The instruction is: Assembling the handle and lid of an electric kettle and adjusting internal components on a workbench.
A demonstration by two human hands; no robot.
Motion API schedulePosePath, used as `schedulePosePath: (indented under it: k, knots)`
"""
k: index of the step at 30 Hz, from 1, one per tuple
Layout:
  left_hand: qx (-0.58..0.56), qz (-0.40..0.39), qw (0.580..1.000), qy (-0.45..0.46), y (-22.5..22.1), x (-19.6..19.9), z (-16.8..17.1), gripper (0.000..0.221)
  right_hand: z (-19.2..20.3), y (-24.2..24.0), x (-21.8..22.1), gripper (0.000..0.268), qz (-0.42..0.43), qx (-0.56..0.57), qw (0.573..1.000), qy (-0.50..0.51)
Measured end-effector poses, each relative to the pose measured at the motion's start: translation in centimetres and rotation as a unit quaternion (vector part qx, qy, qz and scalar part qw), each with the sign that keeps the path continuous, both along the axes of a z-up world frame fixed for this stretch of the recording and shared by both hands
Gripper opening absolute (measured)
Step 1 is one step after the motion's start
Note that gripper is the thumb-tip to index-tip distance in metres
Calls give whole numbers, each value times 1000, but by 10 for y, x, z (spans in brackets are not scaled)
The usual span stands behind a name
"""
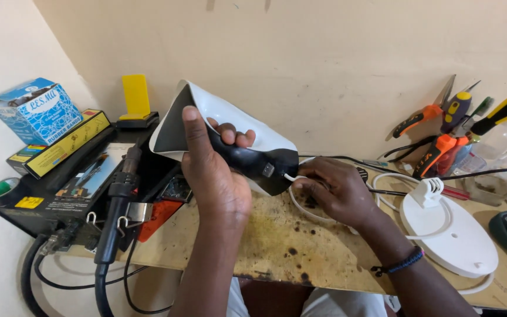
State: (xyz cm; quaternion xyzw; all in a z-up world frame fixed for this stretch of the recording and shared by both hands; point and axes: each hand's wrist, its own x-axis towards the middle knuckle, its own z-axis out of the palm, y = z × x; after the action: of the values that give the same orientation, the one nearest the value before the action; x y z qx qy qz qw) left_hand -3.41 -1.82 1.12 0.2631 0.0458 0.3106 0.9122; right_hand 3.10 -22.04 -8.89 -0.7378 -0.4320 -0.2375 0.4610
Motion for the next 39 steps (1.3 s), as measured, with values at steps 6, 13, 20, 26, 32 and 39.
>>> schedulePosePath:
  k: [6,13,20,26,32,39]
  knots:
    - [77,-34,993,-86,-4,11,6,27,4,14,-12,12,-4,30,999,44]
    - [179,-54,978,-98,-14,39,-12,24,4,12,-11,15,4,27,998,59]
    - [243,-62,960,-126,-30,35,-12,23,-2,12,-5,13,-4,8,999,39]
    - [219,-66,967,-116,-34,28,-10,26,-3,14,-13,16,-14,17,999,34]
    - [256,-71,960,-92,-44,22,-7,31,0,14,-9,13,-38,-21,999,9]
    - [297,-66,950,-67,-37,27,-10,32,20,2,-15,11,-24,59,992,110]
